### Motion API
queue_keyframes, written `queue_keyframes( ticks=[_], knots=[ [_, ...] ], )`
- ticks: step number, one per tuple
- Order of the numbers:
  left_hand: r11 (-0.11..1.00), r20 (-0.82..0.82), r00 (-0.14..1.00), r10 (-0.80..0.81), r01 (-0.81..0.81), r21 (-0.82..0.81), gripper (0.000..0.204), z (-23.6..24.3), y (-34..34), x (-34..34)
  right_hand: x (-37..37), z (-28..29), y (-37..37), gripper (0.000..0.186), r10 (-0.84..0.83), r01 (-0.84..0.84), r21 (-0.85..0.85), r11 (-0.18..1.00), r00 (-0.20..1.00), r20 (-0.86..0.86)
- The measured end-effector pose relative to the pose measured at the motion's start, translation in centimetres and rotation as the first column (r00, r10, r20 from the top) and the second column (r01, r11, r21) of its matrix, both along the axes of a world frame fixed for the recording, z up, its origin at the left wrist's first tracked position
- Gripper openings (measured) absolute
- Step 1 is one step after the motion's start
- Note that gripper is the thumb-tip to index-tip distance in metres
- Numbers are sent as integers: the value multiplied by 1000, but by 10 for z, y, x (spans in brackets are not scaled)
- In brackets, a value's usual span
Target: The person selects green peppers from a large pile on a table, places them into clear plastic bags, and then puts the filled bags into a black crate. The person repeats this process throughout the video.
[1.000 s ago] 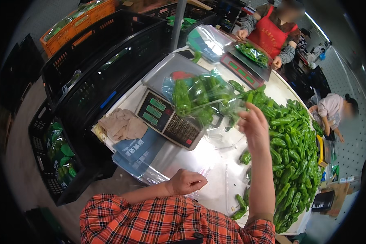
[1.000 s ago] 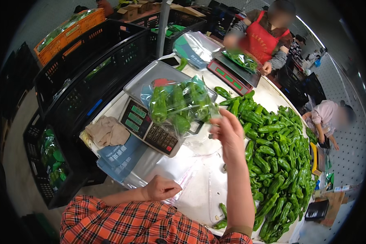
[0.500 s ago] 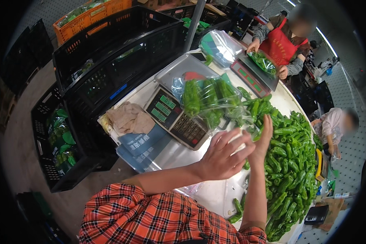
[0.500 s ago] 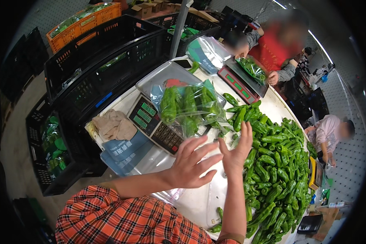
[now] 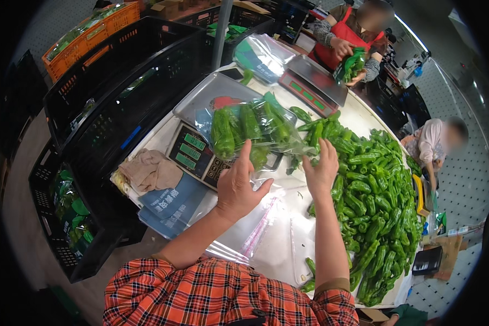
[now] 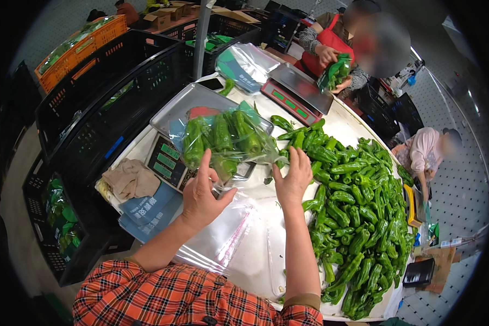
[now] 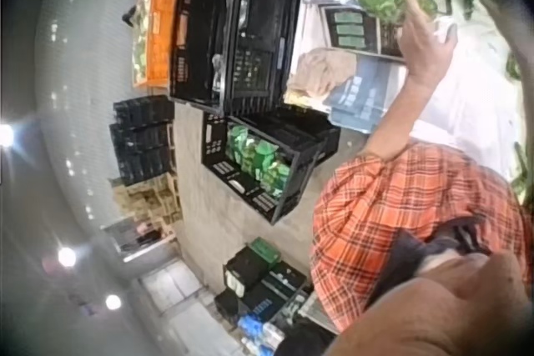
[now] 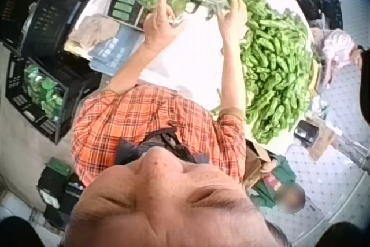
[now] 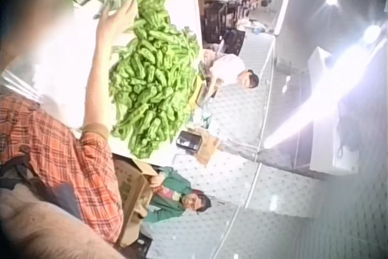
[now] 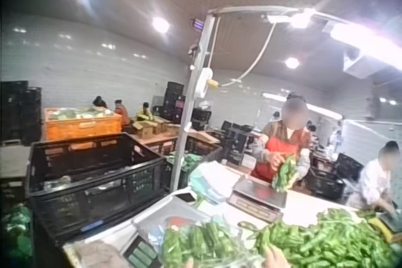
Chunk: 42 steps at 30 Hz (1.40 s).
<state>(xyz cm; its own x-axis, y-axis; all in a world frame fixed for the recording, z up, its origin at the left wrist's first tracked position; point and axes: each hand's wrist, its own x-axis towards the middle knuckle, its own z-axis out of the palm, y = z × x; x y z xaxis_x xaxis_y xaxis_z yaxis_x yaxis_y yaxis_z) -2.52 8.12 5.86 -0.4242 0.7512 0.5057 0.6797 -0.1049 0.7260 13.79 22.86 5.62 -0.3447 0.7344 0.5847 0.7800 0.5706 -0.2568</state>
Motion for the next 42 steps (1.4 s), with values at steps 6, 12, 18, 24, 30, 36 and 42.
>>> queue_keyframes(
  ticks=[6, 12, 18, 24, 30, 36, 42],
  knots=[
    [994, 218, 971, -101, 88, 65, 69, -11, 2, -6, -13, 12, -36, 24, 443, -439, 66, 896, 895, -59],
    [975, 104, 979, -175, 158, 157, 56, -14, -6, 1, -80, 11, -36, 35, 541, -541, -42, 840, 841, -25],
    [977, 113, 975, -191, 178, 116, 53, -15, -16, -2, -147, -10, -4, 57, 316, -281, -296, 913, 946, 77],
    [979, 174, 966, -190, 175, 101, 56, -15, -13, 3, -78, -11, -30, 39, 334, -411, -57, 910, 807, -487],
    [980, 307, 934, -185, 151, 130, 57, -22, -10, 4, 81, -19, -75, 27, -310, -546, -542, 639, 462, -831],
    [988, 370, 917, -147, 116, 105, 59, -26, -9, 4, 180, -68, -54, 21, -532, -116, -710, 694, 583, -614],
    [988, 349, 925, -151, 136, 66, 61, -25, -9, 1, 199, -74, -14, 22, -391, 359, -189, 914, 904, -174]
  ],
)
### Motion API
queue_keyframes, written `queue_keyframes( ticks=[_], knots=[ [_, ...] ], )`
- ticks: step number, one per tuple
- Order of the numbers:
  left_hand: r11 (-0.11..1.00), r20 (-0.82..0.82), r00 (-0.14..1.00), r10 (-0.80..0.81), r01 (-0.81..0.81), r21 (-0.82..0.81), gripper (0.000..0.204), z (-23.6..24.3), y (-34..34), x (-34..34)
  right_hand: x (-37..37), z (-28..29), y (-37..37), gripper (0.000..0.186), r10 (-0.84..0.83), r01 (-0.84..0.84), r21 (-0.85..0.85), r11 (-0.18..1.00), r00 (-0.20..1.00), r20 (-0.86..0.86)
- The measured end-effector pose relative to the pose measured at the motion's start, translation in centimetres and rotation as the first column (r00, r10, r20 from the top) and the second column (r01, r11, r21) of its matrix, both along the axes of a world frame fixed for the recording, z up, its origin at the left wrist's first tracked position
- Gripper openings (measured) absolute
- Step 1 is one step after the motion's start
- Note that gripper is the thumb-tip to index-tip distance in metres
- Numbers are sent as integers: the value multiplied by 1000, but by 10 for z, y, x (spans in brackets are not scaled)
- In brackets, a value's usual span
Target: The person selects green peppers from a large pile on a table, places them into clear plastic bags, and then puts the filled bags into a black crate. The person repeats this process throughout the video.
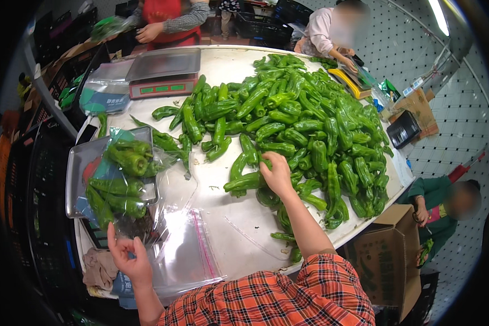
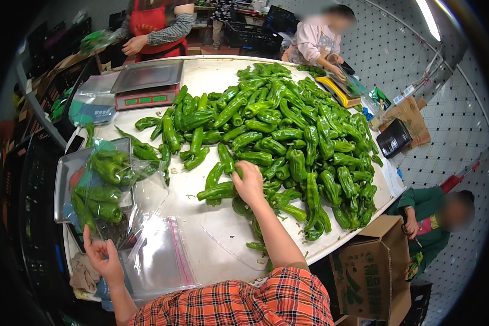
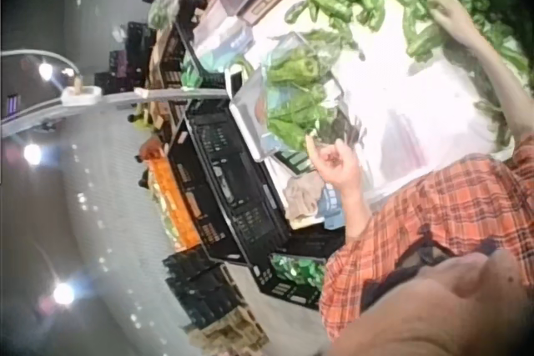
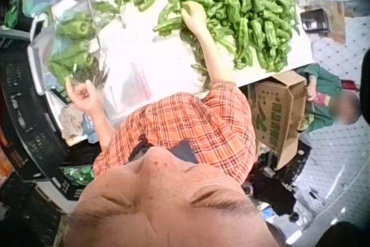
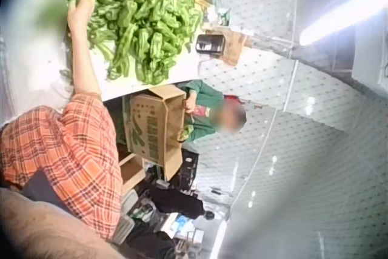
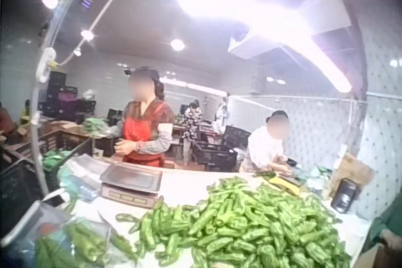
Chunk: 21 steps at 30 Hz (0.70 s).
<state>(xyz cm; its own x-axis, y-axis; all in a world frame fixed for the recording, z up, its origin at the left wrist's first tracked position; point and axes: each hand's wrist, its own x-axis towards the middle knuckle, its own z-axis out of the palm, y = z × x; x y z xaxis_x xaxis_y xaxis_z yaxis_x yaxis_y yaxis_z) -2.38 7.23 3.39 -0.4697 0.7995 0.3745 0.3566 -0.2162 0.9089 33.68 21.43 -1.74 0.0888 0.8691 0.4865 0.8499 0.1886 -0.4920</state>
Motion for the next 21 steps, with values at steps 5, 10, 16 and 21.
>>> queue_keyframes(
  ticks=[5, 10, 16, 21],
  knots=[
    [1000, -91, 996, 24, -25, -15, 58, -3, 0, 2, 5, 1, 43, 21, 16, -18, -19, 1000, 996, -83],
    [1000, -102, 995, 18, -15, 26, 57, -7, 0, 0, 45, 7, 37, 35, -244, 227, 143, 963, 962, 119],
    [999, -8, 1000, 25, -25, -46, 59, -6, 2, 5, 138, -4, 8, 57, -657, 666, 48, 745, 719, 226],
    [999, 36, 999, 5, -3, -54, 60, -9, 4, 2, 129, 0, 2, 56, -522, 523, 32, 852, 842, 137]
  ],
)
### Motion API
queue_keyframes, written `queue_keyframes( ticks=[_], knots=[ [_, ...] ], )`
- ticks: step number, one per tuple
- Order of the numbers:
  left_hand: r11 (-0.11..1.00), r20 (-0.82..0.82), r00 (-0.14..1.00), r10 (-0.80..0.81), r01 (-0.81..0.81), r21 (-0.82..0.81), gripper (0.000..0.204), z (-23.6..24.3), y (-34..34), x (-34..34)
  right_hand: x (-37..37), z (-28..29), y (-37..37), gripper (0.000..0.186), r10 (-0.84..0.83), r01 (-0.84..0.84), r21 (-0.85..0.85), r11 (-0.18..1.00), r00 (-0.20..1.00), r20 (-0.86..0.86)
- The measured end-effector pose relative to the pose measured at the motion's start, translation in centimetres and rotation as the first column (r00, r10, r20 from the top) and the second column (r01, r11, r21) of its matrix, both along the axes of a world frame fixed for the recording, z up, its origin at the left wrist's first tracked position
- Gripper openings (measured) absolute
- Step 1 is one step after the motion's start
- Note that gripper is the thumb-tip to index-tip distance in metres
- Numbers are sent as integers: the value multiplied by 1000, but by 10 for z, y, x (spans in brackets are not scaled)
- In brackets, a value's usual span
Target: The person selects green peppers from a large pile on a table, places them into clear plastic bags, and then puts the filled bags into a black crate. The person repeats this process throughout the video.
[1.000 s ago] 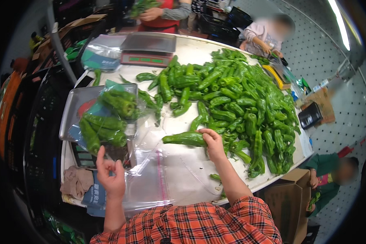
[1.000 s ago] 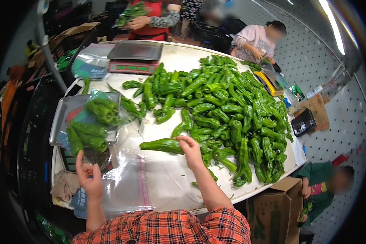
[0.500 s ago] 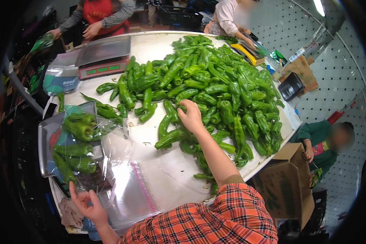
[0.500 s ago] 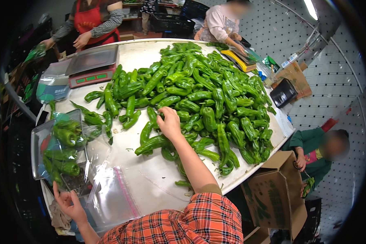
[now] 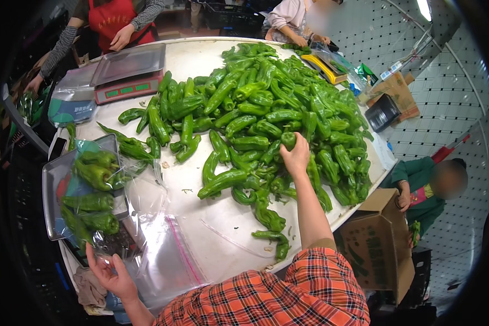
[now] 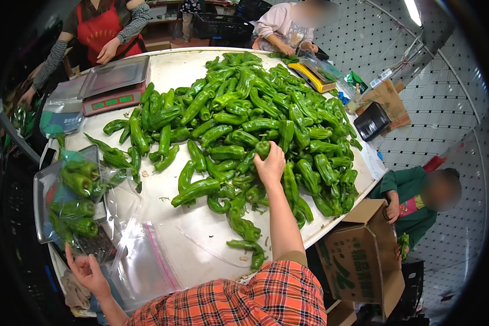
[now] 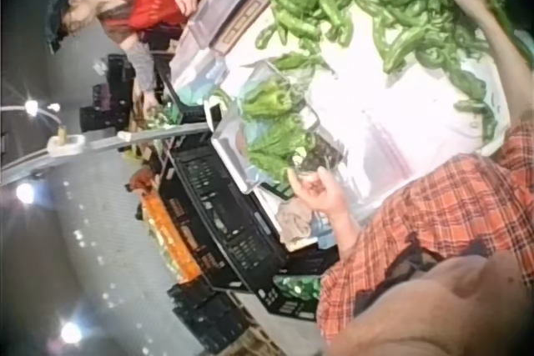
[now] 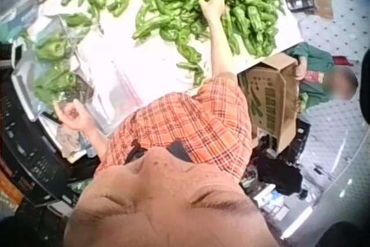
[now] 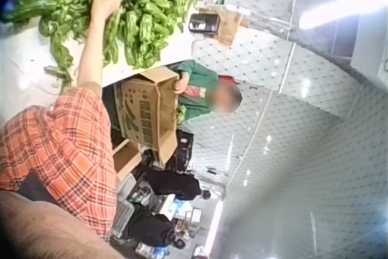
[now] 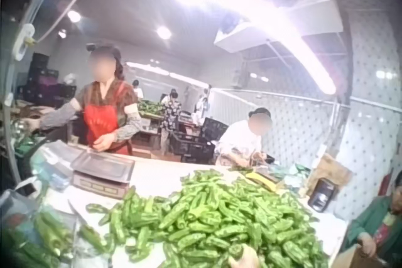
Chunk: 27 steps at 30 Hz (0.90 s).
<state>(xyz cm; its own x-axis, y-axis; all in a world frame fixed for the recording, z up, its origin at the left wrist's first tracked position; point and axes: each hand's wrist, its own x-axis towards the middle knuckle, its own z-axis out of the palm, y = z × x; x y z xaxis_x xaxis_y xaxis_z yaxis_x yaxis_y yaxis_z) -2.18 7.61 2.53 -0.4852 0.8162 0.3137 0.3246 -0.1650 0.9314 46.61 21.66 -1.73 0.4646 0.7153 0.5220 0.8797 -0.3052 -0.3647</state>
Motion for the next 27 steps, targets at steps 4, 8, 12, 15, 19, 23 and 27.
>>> queue_keyframes(
  ticks=[4, 8, 12, 15, 19, 23, 27],
  knots=[
    [999, -73, 997, 31, -32, -13, 61, -1, -3, -4, -31, 20, 17, 56, 277, -259, -198, 945, 959, 64],
    [1000, -140, 990, 10, -10, 0, 60, 0, -3, -3, -79, 46, 61, 49, 544, -550, -113, 827, 835, -79],
    [997, -86, 996, 36, -41, -58, 63, 0, -6, -5, -143, 44, 118, 44, 693, -689, -132, 712, 721, -25],
    [997, -127, 990, 57, -64, -50, 64, -1, -8, -7, -189, 38, 162, 47, 780, -764, -162, 625, 619, 92],
    [992, -138, 987, 82, -94, -79, 64, -2, -13, -7, -221, 11, 199, 67, 679, -601, -325, 730, 694, 239],
    [998, -122, 992, 42, -48, -41, 63, -8, -13, -10, -215, 4, 198, 54, 585, -500, -325, 803, 763, 275],
    [996, -38, 999, 39, -42, -79, 64, -5, -14, -5, -198, 17, 173, 53, 610, -607, -64, 792, 790, 52]
  ],
)
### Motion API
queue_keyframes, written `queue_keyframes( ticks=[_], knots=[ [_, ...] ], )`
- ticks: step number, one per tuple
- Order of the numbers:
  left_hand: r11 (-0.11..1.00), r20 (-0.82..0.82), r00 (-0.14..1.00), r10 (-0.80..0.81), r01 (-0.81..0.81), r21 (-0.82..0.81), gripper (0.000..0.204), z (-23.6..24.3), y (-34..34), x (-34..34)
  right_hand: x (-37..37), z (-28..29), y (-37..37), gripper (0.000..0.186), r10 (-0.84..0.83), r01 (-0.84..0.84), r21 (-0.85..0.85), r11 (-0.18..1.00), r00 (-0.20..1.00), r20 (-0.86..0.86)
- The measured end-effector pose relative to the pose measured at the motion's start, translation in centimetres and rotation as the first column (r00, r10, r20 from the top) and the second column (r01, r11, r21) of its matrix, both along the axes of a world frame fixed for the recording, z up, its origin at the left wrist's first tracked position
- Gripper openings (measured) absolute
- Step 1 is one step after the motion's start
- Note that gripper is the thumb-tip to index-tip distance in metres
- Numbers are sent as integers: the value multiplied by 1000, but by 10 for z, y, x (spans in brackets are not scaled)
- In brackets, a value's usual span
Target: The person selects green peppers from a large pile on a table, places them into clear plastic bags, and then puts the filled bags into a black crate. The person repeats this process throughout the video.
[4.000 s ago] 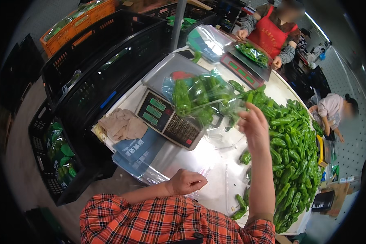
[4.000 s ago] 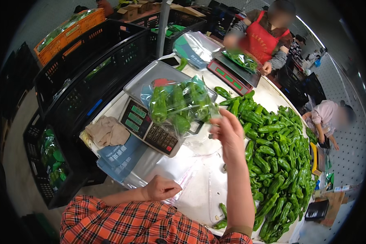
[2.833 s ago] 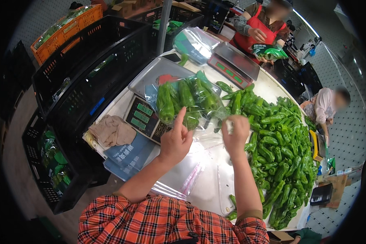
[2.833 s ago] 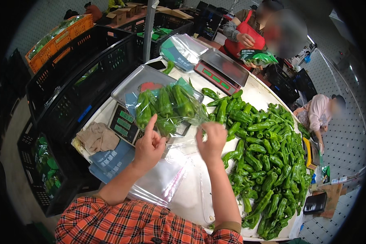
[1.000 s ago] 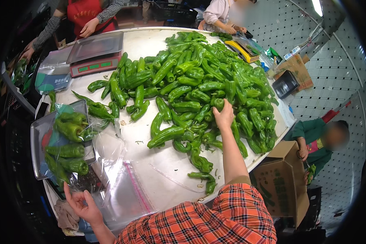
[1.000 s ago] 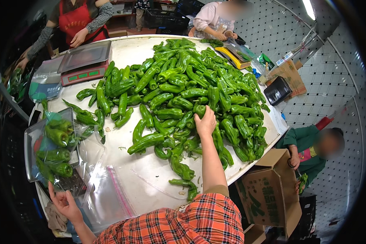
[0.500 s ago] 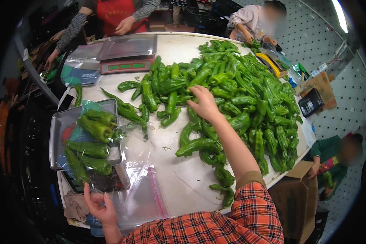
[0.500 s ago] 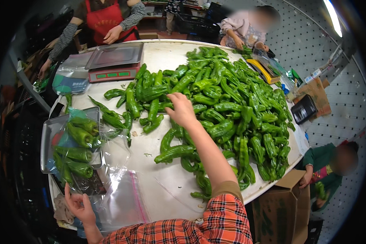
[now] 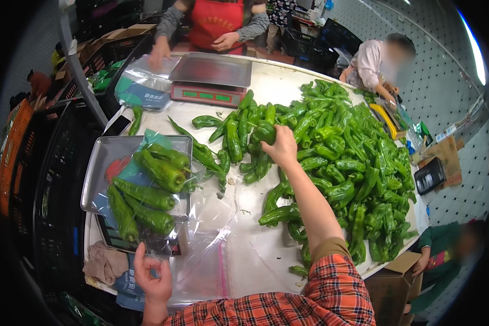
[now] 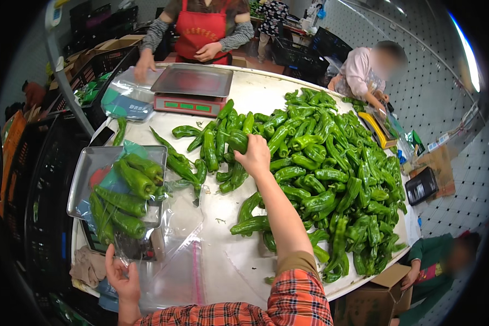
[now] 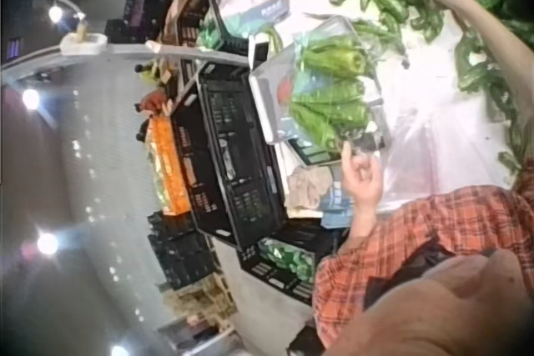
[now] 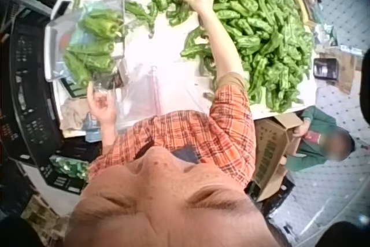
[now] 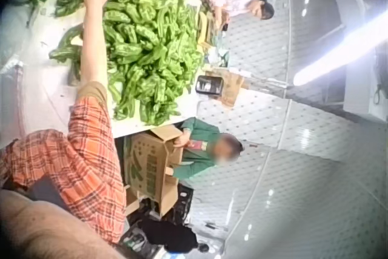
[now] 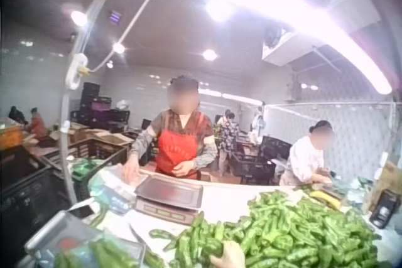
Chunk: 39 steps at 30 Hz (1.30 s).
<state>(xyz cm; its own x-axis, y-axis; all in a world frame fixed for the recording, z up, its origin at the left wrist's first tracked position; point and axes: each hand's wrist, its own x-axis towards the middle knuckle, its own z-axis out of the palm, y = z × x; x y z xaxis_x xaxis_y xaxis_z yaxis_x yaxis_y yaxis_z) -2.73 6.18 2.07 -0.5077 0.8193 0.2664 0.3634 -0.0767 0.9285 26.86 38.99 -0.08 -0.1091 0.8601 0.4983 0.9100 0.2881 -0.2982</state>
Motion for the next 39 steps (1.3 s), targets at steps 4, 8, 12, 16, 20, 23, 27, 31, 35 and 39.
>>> queue_keyframes(
  ticks=[4, 8, 12, 16, 20, 23, 27, 31, 35, 39],
  knots=[
    [951, -302, 953, -37, 127, 283, 67, 4, -2, -5, -6, 48, -62, 57, 284, -254, 170, 952, 940, -187],
    [947, -168, 959, -230, 261, 189, 50, 16, -11, -1, -33, 95, -144, 73, 639, -575, 356, 736, 765, -86],
    [727, 704, 392, -593, 636, 259, 81, 61, 9, 29, -68, 113, -214, 44, 851, -841, 339, 422, 496, 172],
    [713, 797, 182, -575, 588, 381, 57, 66, 7, 35, -83, 106, -256, 35, 763, -795, 229, 561, 605, 229],
    [731, 788, 188, -586, 542, 415, 62, 55, -5, 29, -73, 93, -273, 54, 649, -629, 170, 759, 753, -108],
    [737, 785, 180, -592, 516, 437, 64, 52, -9, 29, -71, 89, -291, 57, 591, -629, 12, 778, 724, -355],
    [768, 796, 232, -559, 507, 391, 69, 51, -13, 34, -75, 79, -314, 75, 555, -758, -137, 637, 575, -600],
    [789, 690, 456, -562, 545, 282, 77, 46, -15, 49, -99, 68, -329, 82, 372, -745, -197, 637, 521, -768],
    [750, 525, 565, -636, 614, 247, 79, 48, -21, 47, -93, 69, -324, 61, -184, -852, -111, 511, 18, -983],
    [797, 265, 754, -601, 589, 133, 70, 55, -25, 35, -83, 70, -318, 48, -404, -879, -15, 476, -203, -892]
  ],
)
